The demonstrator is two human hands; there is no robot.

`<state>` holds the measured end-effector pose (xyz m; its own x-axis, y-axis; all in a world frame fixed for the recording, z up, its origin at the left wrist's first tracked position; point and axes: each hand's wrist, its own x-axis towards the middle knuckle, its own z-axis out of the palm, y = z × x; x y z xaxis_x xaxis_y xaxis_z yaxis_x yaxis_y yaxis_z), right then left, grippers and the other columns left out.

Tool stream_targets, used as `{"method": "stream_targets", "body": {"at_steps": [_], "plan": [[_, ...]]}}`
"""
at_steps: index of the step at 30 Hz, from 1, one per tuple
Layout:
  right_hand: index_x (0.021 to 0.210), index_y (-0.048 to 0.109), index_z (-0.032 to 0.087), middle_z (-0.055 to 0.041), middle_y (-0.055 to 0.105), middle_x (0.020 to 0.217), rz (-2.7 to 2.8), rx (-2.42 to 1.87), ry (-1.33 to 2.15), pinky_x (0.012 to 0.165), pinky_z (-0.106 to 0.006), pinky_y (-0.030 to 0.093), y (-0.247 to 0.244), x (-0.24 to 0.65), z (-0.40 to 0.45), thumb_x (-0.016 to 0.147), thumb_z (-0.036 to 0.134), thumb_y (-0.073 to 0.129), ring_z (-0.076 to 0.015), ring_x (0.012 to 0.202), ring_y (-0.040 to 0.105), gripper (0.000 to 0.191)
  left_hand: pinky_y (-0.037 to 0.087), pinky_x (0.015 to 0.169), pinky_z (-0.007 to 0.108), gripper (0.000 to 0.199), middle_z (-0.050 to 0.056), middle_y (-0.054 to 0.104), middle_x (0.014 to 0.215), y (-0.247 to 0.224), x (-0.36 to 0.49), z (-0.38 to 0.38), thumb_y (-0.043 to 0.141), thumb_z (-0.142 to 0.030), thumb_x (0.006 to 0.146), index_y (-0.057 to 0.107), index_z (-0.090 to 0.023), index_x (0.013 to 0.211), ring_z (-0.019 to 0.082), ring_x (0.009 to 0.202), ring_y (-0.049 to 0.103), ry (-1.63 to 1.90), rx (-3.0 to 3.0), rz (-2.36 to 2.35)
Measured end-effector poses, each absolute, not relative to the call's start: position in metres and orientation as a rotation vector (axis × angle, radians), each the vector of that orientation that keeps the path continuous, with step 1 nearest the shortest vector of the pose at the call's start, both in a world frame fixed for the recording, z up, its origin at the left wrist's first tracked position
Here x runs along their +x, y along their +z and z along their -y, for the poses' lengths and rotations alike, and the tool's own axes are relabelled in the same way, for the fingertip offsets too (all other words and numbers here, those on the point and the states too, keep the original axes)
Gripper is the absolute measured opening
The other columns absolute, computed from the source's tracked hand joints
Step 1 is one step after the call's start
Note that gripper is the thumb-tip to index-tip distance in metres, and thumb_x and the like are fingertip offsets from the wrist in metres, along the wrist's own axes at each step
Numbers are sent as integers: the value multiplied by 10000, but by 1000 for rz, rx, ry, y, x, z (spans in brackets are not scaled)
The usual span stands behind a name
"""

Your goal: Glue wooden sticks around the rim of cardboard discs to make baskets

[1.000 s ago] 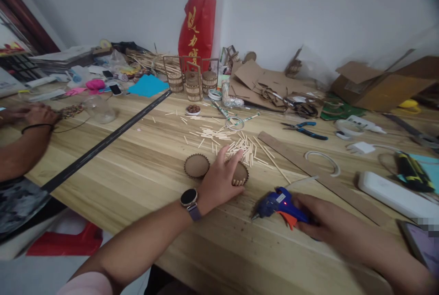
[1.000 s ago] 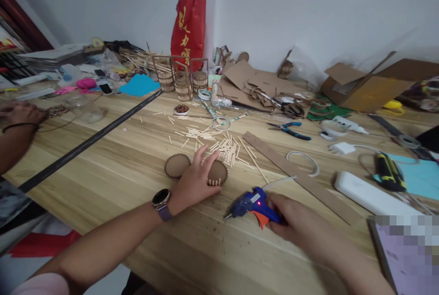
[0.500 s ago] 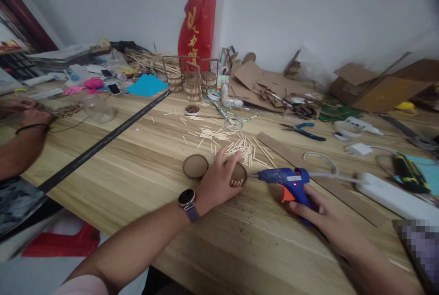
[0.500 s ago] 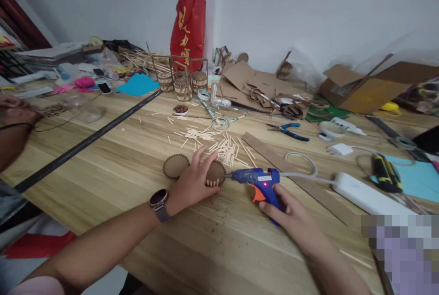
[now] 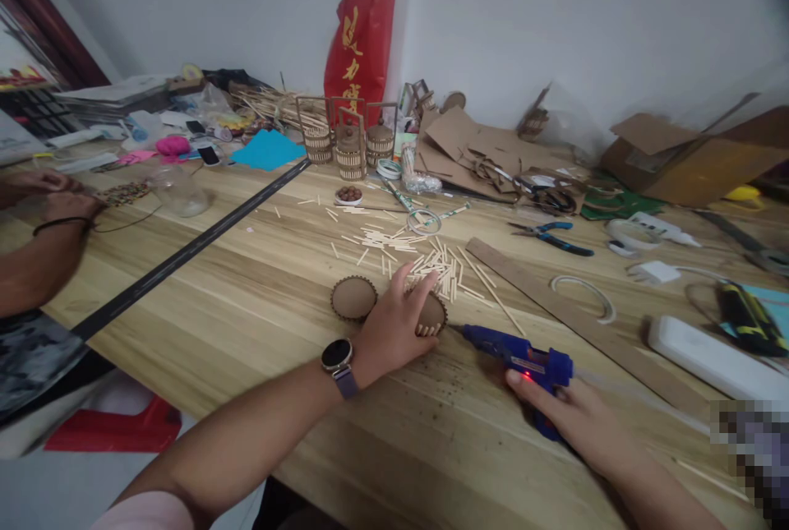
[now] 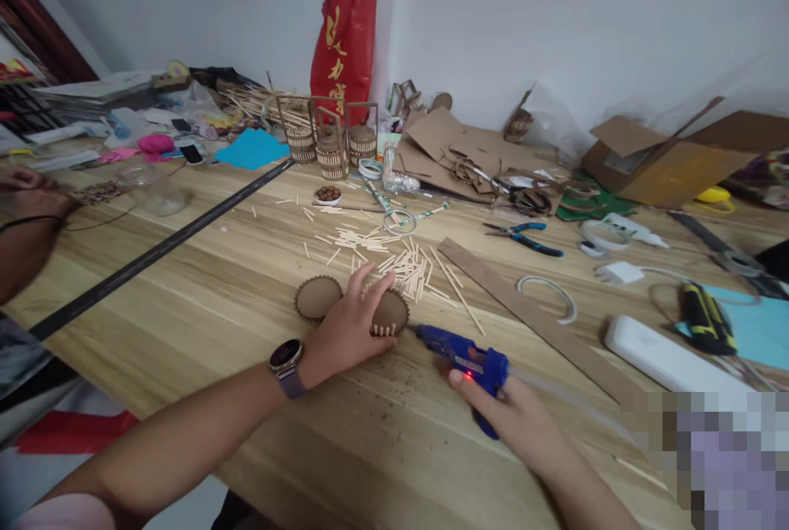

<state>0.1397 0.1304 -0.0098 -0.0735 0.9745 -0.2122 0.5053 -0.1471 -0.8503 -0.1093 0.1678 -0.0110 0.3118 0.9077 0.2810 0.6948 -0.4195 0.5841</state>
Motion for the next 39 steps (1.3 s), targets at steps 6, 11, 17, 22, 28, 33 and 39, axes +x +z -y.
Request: {"method": "stream_targets", "body": {"at_steps": [6,11,17,22,28,33,39], "plan": [[887,773,198,-70,772,837,1914,-1659,978,779,-369,563,-4,131,-131,707,737,525,-293,829,701,621,437,1036,485,945,153,156,1512,-12,-109,-168,796,-178,656,265,-269,1432,360,1324,390,829,2226,-1449],[916,766,192,-88,774,928,2026,-1612,907,789,-382,571,-3,128,-131,751,707,484,-302,867,708,610,434,1037,485,951,151,162,1510,-13,-109,-169,792,-179,657,257,-270,1438,357,1322,391,836,2236,-1441],[952,763,196,-83,776,947,2095,-1611,862,777,-387,580,-5,129,-131,790,652,457,-302,868,719,573,431,1039,490,955,132,154,1512,-13,-110,-168,775,-159,661,243,-303,1440,349,1318,397,857,2225,-1424],[1032,753,201,-73,773,977,2116,-1589,805,805,-388,577,-7,128,-131,819,592,463,-291,881,720,531,443,1027,484,956,134,146,1515,-14,-110,-168,776,-162,662,238,-300,1440,347,1308,408,858,2234,-1418],[996,762,201,-70,775,972,2108,-1564,818,811,-375,578,-5,125,-132,812,595,467,-290,894,722,525,447,1018,492,958,134,162,1507,-13,-109,-168,774,-164,662,235,-308,1440,349,1298,421,841,2236,-1438],[977,766,215,-60,780,939,2093,-1623,816,793,-385,581,-3,123,-131,796,610,464,-298,865,726,529,441,1027,478,936,137,161,1510,-13,-109,-168,765,-169,670,247,-290,1439,351,1327,385,856,2241,-1439],[943,769,213,-65,781,880,2087,-1681,815,790,-395,577,0,121,-131,781,620,446,-304,839,721,545,441,1025,483,941,122,171,1508,-13,-109,-168,762,-161,666,245,-312,1437,337,1304,415,864,2222,-1425]]}}
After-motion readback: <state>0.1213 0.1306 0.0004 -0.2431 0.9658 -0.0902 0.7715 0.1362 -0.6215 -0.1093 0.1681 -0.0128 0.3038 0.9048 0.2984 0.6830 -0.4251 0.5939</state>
